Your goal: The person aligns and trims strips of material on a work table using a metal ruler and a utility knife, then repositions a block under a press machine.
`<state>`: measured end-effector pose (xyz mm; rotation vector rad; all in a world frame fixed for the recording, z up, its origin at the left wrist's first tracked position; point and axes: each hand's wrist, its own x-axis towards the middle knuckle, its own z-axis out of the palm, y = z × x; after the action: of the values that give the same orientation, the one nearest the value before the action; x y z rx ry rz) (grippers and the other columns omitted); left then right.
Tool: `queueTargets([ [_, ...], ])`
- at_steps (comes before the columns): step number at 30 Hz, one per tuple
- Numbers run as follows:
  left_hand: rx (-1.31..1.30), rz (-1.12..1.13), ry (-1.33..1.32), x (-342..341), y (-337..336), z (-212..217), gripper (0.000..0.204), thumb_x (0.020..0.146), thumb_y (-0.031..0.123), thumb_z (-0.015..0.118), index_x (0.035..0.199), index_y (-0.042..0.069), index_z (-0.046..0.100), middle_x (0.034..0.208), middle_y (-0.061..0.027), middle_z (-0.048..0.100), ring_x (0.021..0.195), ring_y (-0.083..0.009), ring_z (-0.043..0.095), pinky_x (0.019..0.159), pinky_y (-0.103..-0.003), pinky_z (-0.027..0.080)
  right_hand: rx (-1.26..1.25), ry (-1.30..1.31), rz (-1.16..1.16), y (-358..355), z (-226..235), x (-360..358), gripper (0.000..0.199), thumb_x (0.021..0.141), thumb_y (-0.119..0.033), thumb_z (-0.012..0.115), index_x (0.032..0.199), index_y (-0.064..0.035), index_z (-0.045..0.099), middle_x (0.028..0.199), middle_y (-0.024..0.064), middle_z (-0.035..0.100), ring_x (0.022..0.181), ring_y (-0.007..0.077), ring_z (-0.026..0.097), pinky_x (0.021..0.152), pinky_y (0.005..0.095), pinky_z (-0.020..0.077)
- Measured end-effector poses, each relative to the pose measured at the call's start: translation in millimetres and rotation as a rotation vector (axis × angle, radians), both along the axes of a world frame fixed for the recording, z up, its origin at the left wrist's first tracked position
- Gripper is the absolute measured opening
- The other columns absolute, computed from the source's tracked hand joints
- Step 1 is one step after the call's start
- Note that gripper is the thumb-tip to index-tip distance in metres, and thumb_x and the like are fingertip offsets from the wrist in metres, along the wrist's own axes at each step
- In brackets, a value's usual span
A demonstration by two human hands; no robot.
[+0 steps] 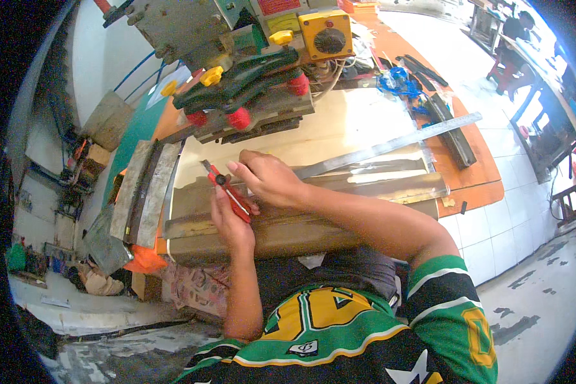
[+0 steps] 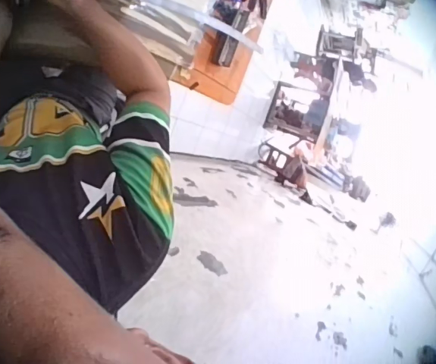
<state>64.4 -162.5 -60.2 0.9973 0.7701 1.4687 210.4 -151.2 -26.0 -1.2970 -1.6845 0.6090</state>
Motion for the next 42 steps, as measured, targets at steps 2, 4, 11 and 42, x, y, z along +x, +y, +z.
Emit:
queueTargets([
  [2,0.079,-0.006,0.207,4.1,-1.2,-3.5,0.039,0.111,0.032,0.043,0.133,0.001,0.051,0.087,-0.0046,0.059,0.059,-0.0118,0.059,0.05,-0.027,0.049,0.017,0.083,0.046,1.6,0.3,-0.5,0.054,0.105,-0.048,0.044,0.092,0.0008,0.063,0.084,0.0258,0.064,0.087,0.0435,0.065,0.078,0.0498,0.0492],
  [4,0.115,-0.011,0.308,6.8,-3.2,-5.2,0.039,0.111,0.033,0.042,0.133,0.002,0.051,0.085,-0.0046,0.059,0.057,-0.0109,0.058,0.049,-0.025,0.048,-0.071,0.09,0.057,-1.9,7.4,-1.1,0.054,0.105,-0.047,0.044,0.09,0.0006,0.064,0.082,0.0255,0.065,0.084,0.0434,0.066,0.076,0.0498,0.0497],
  [11,0.088,-0.077,0.393,6.3,-4.6,-2.5,0.041,0.11,0.034,0.043,0.133,0.001,0.048,0.082,-0.0062,0.061,0.056,-0.0102,0.057,0.047,-0.025,0.044,-0.059,0.047,0.033,1.6,0.1,1.5,0.054,0.106,-0.046,0.043,0.09,0.0002,0.067,0.077,0.0252,0.067,0.077,0.0435,0.068,0.074,0.0505,0.0511],
  [42,0.112,-0.072,0.402,5.4,-3.4,-6.1,0.035,0.108,0.031,0.049,0.13,0.002,0.05,0.082,-0.005,0.061,0.053,-0.0088,0.054,0.043,-0.023,0.04,-0.117,0.039,0.15,4.1,-8.2,3.7,0.059,0.108,-0.049,0.035,0.097,0.0,0.065,0.081,0.0258,0.068,0.082,0.0443,0.068,0.077,0.0505,0.0513],
])
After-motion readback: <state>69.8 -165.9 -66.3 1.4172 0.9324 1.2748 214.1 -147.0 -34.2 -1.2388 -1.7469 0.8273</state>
